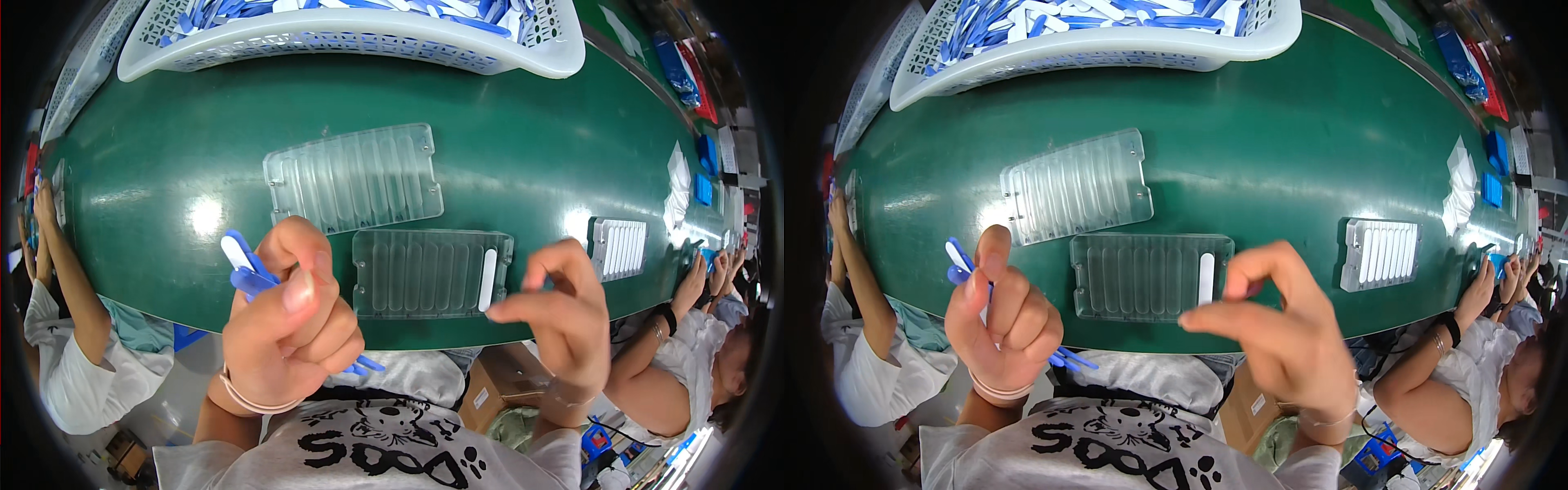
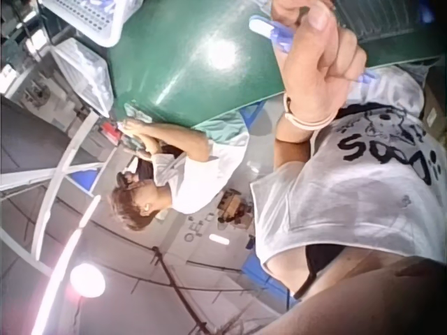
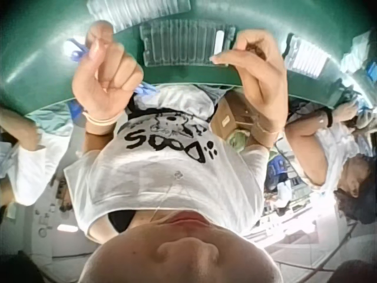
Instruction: The person places small white plastic components by hand into plastic organizer trays on an assembly line.
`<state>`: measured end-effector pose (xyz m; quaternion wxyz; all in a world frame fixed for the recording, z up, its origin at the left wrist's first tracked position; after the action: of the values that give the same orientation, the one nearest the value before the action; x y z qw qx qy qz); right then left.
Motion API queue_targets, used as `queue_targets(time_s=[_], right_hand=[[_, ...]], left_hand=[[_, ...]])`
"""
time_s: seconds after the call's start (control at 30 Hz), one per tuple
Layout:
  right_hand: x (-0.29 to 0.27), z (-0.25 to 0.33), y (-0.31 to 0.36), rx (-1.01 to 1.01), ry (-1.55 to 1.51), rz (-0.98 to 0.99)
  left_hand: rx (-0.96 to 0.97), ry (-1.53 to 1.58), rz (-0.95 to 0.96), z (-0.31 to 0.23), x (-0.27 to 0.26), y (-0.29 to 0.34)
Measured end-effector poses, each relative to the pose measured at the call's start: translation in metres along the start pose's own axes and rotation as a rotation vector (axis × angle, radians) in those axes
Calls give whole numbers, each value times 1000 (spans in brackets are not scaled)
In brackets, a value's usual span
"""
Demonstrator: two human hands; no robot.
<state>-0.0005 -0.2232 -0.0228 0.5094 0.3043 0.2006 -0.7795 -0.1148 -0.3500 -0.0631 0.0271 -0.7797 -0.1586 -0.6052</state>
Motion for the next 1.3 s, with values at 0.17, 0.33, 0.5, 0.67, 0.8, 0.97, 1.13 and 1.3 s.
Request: queue_targets(time_s=[0.17,0.33,0.5,0.67,0.8,0.97,1.13,1.3], right_hand=[[19,0,-42,-19,65,291],[28,21,-62,-175,291,303],[22,2,-55,-42,368,310],[24,25,-42,-224,397,150],[39,78,9,-738,364,-49],[23,84,10,-827,-67,-89],[4,16,-23,-165,-418,-41],[2,3,-41,36,53,104]], left_hand=[[115,-193,-120,-12,0,2],[68,102,-127,-8,-10,-5],[121,311,-123,-12,-18,-10],[91,436,-178,-4,-22,-20],[-17,579,-149,11,-13,-28],[-32,577,-155,13,-2,-20],[73,545,-112,-4,-12,-21],[156,408,-146,-14,-18,-21]])
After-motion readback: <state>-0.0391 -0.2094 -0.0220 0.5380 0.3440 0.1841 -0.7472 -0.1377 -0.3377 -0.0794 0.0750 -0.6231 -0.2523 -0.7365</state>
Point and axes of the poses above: each hand's wrist, its own y-axis away from the middle knuckle, its own x-axis out of the palm, z = x × y, the point moved 10 cm from there along -y, towards the middle knuckle, and after that the axes turned 9 degrees about y, right-handed, at the moved point
